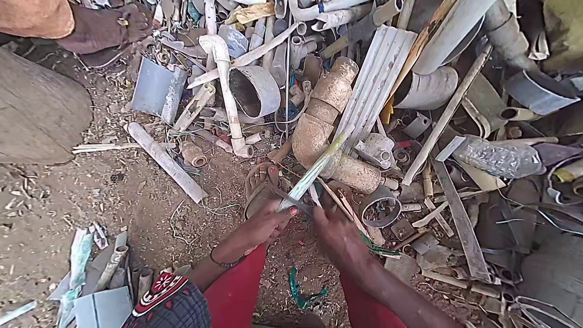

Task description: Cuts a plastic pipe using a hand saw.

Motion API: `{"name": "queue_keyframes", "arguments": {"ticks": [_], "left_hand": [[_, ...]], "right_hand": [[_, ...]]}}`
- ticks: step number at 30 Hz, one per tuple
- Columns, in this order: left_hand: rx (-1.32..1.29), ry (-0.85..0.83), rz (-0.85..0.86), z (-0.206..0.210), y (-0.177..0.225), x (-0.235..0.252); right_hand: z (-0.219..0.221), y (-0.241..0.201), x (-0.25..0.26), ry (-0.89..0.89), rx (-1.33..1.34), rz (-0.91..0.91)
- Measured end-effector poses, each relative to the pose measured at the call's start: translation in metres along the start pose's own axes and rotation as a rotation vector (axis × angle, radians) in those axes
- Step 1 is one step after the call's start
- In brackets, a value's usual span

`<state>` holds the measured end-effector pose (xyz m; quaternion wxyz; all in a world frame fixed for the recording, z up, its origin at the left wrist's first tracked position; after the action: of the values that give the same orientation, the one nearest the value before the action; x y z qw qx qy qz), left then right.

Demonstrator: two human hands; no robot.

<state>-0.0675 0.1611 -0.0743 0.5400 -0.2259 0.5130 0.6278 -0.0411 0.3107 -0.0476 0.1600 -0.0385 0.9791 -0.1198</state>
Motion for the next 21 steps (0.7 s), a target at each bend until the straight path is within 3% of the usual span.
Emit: {"name": "queue_keyframes", "arguments": {"ticks": [2, 4, 8, 10, 12, 15, 19, 21], "left_hand": [[-0.045, -0.041, 0.008, 0.001, 0.0, -0.001], [-0.18, -0.163, -0.009, 0.011, -0.002, -0.002], [-0.228, -0.146, -0.076, 0.004, -0.008, 0.002], [-0.204, -0.109, -0.093, -0.001, -0.01, 0.003], [-0.249, -0.158, -0.077, 0.0, -0.008, 0.002], [-0.305, -0.229, -0.084, 0.008, -0.007, 0.0], [-0.081, -0.088, 0.027, 0.002, -0.004, 0.002], [0.116, -0.044, 0.143, -0.004, 0.002, 0.007]], "right_hand": [[-0.005, 0.041, 0.023, -0.076, 0.025, 0.216], [-0.016, 0.063, 0.037, -0.116, 0.008, 0.315], [-0.005, -0.001, 0.004, 0.032, -0.019, -0.022], [0.003, 0.007, 0.005, 0.016, 0.013, 0.03], [-0.003, 0.039, 0.024, 0.014, 0.048, 0.218], [-0.016, 0.052, 0.035, -0.131, -0.007, 0.375], [-0.007, 0.011, 0.01, -0.122, 0.049, 0.158], [-0.001, 0.018, 0.01, -0.154, 0.112, 0.183]]}}
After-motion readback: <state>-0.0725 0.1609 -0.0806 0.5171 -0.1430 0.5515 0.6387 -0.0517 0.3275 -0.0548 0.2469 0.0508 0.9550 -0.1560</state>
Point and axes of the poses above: each hand's wrist, its own x-axis towards the middle knuckle, its own z-axis out of the palm, y = z × x, the point moved 8 cm from there along x, towards the middle knuckle, and after that the axes turned 10 degrees about -x, right-handed, at the moved point
